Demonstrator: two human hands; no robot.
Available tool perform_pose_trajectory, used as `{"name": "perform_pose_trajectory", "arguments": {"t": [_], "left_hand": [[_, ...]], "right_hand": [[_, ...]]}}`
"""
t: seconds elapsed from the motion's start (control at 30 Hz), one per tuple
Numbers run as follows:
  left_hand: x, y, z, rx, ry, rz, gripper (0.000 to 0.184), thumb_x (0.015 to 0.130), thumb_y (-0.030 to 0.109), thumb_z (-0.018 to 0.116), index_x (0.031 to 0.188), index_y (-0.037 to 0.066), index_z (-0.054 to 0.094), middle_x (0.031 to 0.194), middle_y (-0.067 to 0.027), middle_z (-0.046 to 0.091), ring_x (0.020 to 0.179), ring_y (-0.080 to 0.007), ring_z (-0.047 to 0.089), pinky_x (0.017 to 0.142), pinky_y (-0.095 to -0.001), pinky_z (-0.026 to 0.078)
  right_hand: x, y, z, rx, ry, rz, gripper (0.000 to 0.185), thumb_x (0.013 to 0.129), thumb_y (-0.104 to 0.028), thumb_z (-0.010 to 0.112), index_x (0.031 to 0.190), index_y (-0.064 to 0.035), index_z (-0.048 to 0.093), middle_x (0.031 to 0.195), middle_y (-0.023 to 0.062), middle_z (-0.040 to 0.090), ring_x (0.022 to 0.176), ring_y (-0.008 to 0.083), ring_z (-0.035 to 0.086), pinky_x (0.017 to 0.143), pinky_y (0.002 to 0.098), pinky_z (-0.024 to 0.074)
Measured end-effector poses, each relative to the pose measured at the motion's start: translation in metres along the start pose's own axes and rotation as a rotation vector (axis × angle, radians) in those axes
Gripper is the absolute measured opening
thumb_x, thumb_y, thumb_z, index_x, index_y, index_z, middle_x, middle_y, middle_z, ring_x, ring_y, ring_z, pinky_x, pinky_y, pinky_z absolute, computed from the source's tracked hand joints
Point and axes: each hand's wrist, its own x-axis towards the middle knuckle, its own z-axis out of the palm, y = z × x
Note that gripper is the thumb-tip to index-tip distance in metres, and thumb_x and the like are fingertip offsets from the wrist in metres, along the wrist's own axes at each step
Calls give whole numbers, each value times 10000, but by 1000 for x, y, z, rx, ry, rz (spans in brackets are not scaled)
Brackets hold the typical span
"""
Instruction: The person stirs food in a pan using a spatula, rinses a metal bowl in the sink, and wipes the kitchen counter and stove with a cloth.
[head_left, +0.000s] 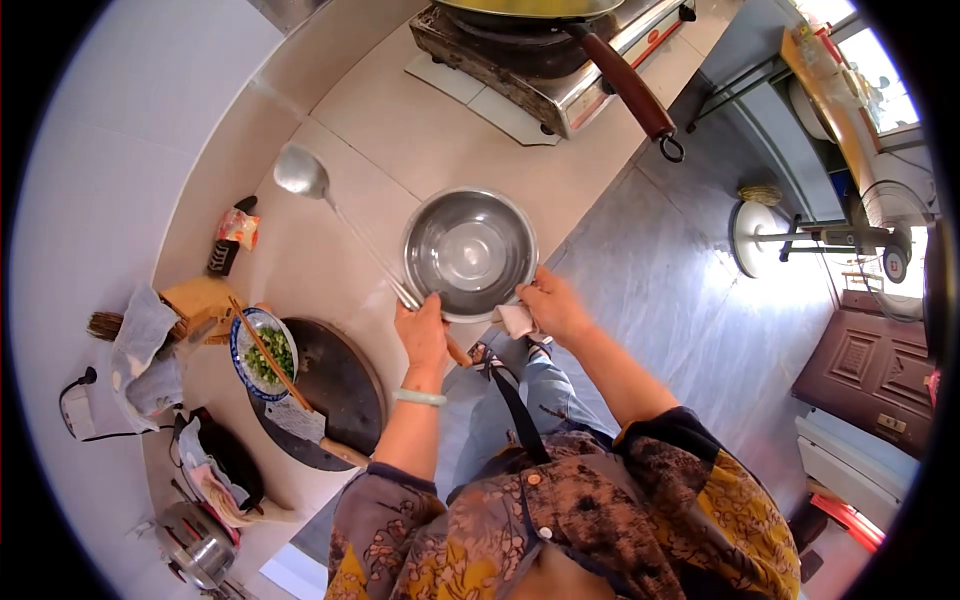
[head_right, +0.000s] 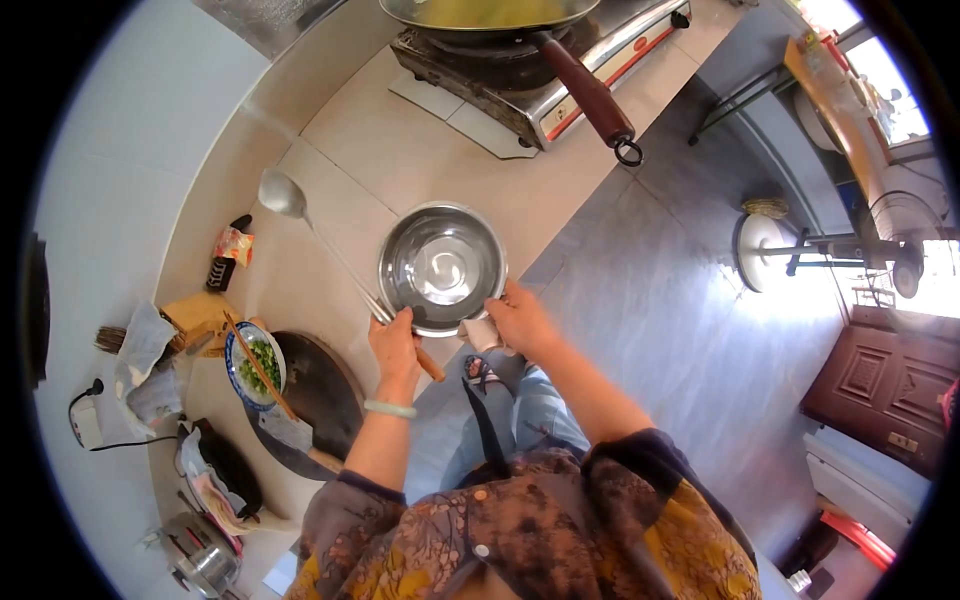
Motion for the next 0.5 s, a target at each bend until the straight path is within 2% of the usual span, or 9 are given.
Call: {"name": "perform_pose_trajectory", "arguments": {"t": [0.03, 0.07, 0.13, 0.2, 0.3, 0.33, 0.43, 0.47, 0.5], "left_hand": [[-4, 5, -4, 6, 28, -10, 167, 833, 43, 573, 988, 68, 515, 742, -7, 527, 532, -75, 462, 412, -217, 347], [-11, 12, -7, 13, 54, -20, 178, 836, 45, 573, 1002, 70, 516, 759, -6, 531, 543, -72, 467, 415, -214, 347], [-17, 16, -22, 13, 43, -8, 246, 842, 49, 575, 1079, 79, 516, 808, -1, 538, 578, -63, 476, 424, -199, 343], [-29, 25, -32, 46, 137, -11, 250, 834, 44, 579, 1075, 89, 528, 780, 11, 535, 548, -55, 460, 409, -199, 338], [-45, 38, -43, 88, 229, -24, 269, 835, 36, 577, 1092, 101, 534, 799, 24, 532, 547, -46, 449, 412, -190, 333], [-49, 38, -49, 86, 253, -23, 268, 837, 34, 571, 1094, 102, 534, 804, 24, 527, 557, -43, 451, 418, -186, 333], [-63, 39, -65, 97, 290, -35, 304, 842, 26, 557, 1137, 91, 526, 805, 21, 525, 552, -44, 449, 415, -182, 327], [-66, 37, -72, 68, 317, -34, 321, 844, 12, 541, 1156, 82, 525, 792, 17, 524, 531, -44, 441, 403, -181, 318], [-71, 37, -78, 61, 322, -32, 319, 845, -1, 526, 1154, 76, 529, 778, 17, 521, 507, -42, 430, 383, -178, 308]], "right_hand": [[-4, -3, 4, -5, -27, 6, 294, 884, -76, 515, 1169, -21, 558, 863, 65, 648, 736, 134, 609, 633, 274, 496], [-3, 8, 6, -12, -63, -76, 342, 903, -104, 520, 1234, -16, 505, 851, 80, 650, 729, 141, 612, 656, 289, 505], [-21, -10, 13, -84, -135, -58, 392, 907, -126, 524, 1279, -22, 460, 857, 98, 650, 745, 144, 615, 673, 290, 506], [-36, -26, 14, -180, -217, -4, 485, 917, -186, 539, 1354, -45, 382, 860, 126, 648, 772, 159, 622, 689, 294, 505], [-37, 0, 7, -86, -290, -23, 488, 923, -246, 544, 1343, -36, 410, 874, 130, 642, 786, 172, 625, 670, 297, 508], [-35, 7, 0, -45, -288, 36, 453, 930, -287, 537, 1282, -9, 472, 880, 127, 629, 772, 186, 625, 628, 308, 515], [-31, 3, -29, 449, -139, 360, 393, 935, -289, 517, 1193, 8, 531, 885, 113, 617, 762, 189, 621, 600, 313, 516], [-29, -7, -42, 552, -89, 362, 313, 918, -221, 521, 1129, 8, 550, 884, 104, 613, 733, 196, 614, 590, 305, 519], [-14, 7, -66, 755, -318, 305, 288, 901, -183, 522, 1116, 6, 553, 889, 100, 613, 730, 191, 612, 587, 298, 518]]}}
